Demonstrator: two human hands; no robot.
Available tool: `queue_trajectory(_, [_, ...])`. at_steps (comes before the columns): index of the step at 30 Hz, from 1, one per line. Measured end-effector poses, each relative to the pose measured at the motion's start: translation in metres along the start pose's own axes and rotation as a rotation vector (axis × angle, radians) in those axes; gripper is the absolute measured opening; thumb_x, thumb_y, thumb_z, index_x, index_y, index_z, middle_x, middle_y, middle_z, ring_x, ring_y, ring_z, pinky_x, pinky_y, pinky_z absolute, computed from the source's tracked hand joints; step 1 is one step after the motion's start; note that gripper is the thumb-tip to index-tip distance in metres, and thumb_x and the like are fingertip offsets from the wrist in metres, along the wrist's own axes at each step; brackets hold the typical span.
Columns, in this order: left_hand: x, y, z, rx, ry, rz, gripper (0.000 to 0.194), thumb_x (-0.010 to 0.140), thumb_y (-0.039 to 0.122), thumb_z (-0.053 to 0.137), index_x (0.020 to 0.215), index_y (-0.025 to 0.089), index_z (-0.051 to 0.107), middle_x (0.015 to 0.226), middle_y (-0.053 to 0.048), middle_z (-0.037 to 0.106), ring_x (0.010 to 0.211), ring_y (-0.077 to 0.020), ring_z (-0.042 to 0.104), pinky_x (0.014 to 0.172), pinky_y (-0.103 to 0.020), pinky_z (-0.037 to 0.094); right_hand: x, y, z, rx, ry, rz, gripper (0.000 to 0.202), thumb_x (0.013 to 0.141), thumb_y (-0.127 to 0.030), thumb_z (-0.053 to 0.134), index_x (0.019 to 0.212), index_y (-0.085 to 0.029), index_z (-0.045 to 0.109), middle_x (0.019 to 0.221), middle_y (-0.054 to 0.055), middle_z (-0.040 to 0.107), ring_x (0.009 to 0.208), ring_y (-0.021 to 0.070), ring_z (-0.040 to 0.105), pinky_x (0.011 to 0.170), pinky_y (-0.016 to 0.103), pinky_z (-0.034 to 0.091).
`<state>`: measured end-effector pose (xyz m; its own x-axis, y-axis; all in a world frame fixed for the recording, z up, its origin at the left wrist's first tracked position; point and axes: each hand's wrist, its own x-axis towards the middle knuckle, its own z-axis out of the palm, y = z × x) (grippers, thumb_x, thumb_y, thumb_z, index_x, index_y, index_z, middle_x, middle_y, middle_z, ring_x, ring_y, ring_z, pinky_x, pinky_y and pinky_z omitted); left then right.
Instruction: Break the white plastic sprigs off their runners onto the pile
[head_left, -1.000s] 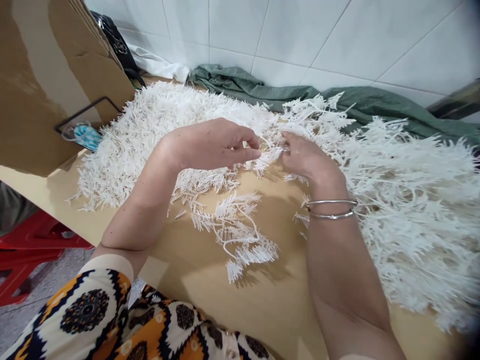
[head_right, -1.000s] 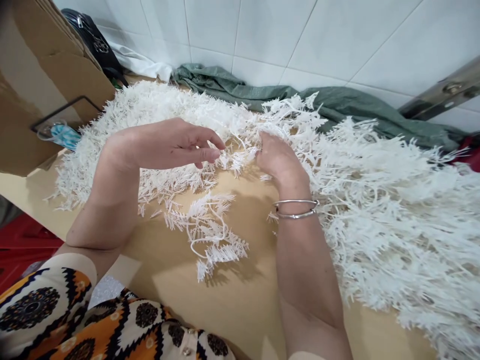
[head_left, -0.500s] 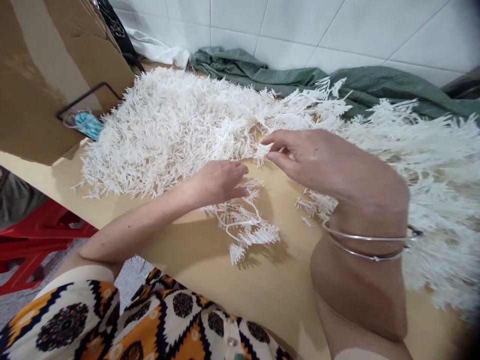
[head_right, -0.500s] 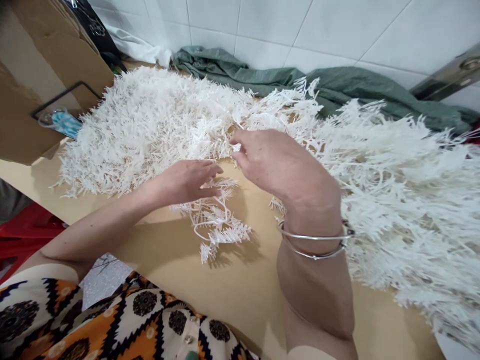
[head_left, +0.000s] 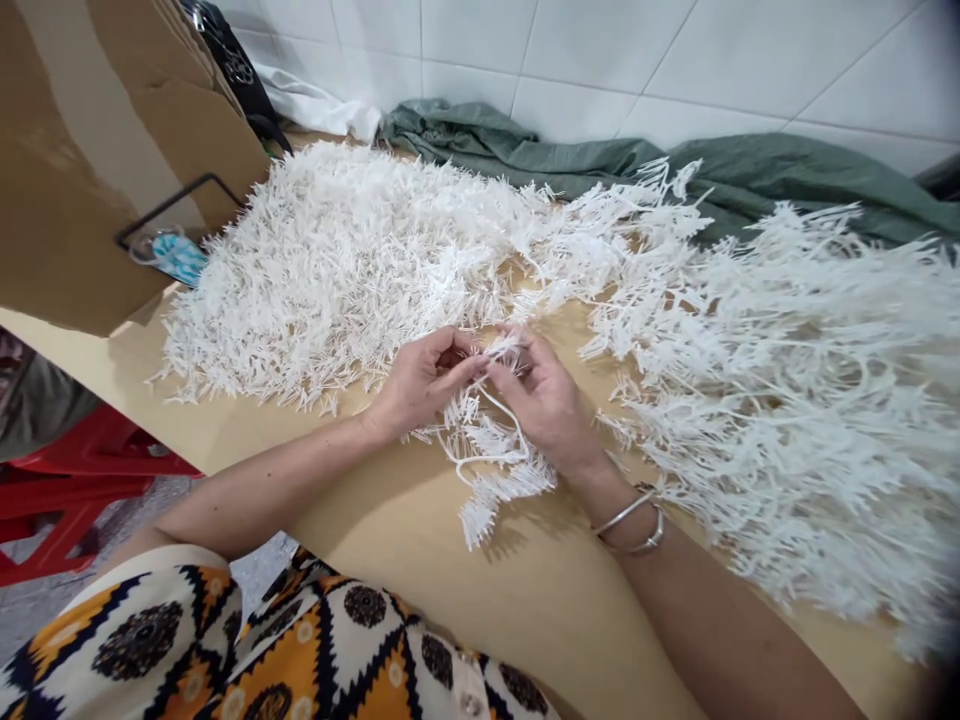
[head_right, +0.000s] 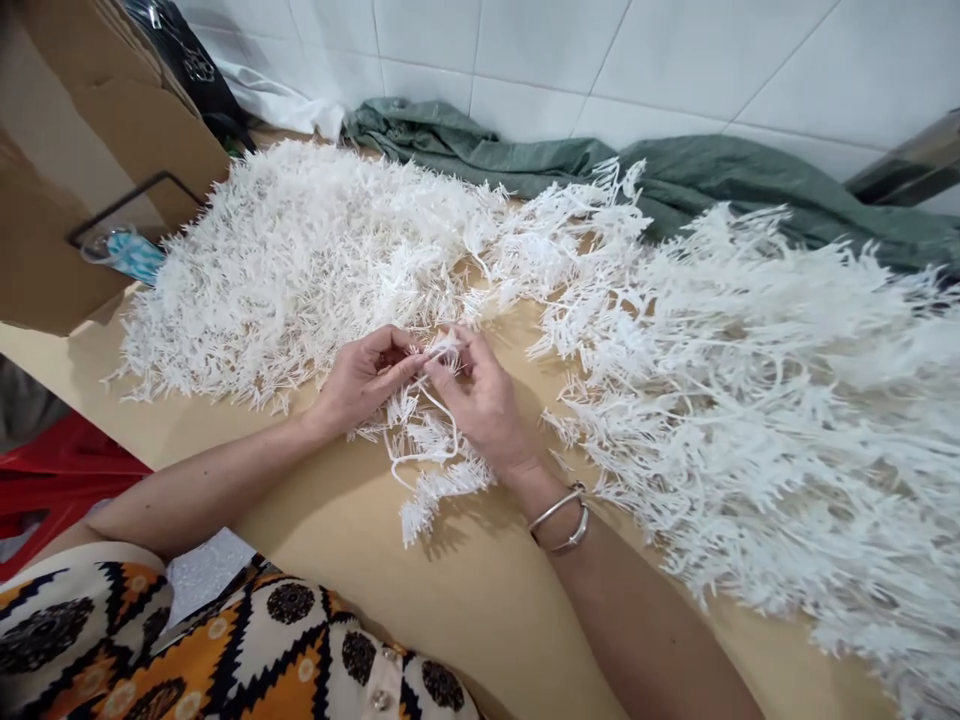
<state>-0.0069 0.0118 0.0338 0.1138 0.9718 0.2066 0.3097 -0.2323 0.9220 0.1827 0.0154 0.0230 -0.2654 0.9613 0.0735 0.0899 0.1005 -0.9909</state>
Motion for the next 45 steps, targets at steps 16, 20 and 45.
queue_trajectory(16, [0.004,-0.003,-0.004,-0.375,-0.086,-0.100,0.040,0.094,0.050,0.075,0.113,0.017,0.067,0.104,-0.005,0.073,0.089,-0.0103,0.073,0.085,-0.024,0.063,0.010,0.010,-0.006,0.323,0.022,0.071,0.036,0.097,-0.042,0.074,0.130,-0.032,0.064,0.097,-0.002,0.072,0.082,0.0122,0.069,0.077,0.028,0.061])
queue_trajectory(20, [0.003,-0.008,-0.004,-0.204,-0.206,-0.121,0.058,0.081,0.045,0.089,0.128,0.019,0.064,0.099,-0.002,0.070,0.081,-0.0091,0.067,0.074,-0.022,0.059,0.010,0.013,-0.001,0.359,0.057,0.038,0.049,0.085,-0.038,0.088,0.126,-0.034,0.062,0.105,-0.003,0.069,0.086,0.0113,0.069,0.081,0.027,0.062])
queue_trajectory(45, [0.001,-0.010,-0.006,-0.087,-0.165,-0.107,0.025,0.098,0.044,0.067,0.104,0.019,0.065,0.078,0.003,0.058,0.061,-0.0063,0.044,0.054,-0.019,0.037,0.008,0.012,-0.004,0.104,0.256,-0.060,0.014,0.096,-0.036,0.075,0.096,-0.025,0.067,0.093,-0.001,0.070,0.086,0.0144,0.067,0.084,0.033,0.055])
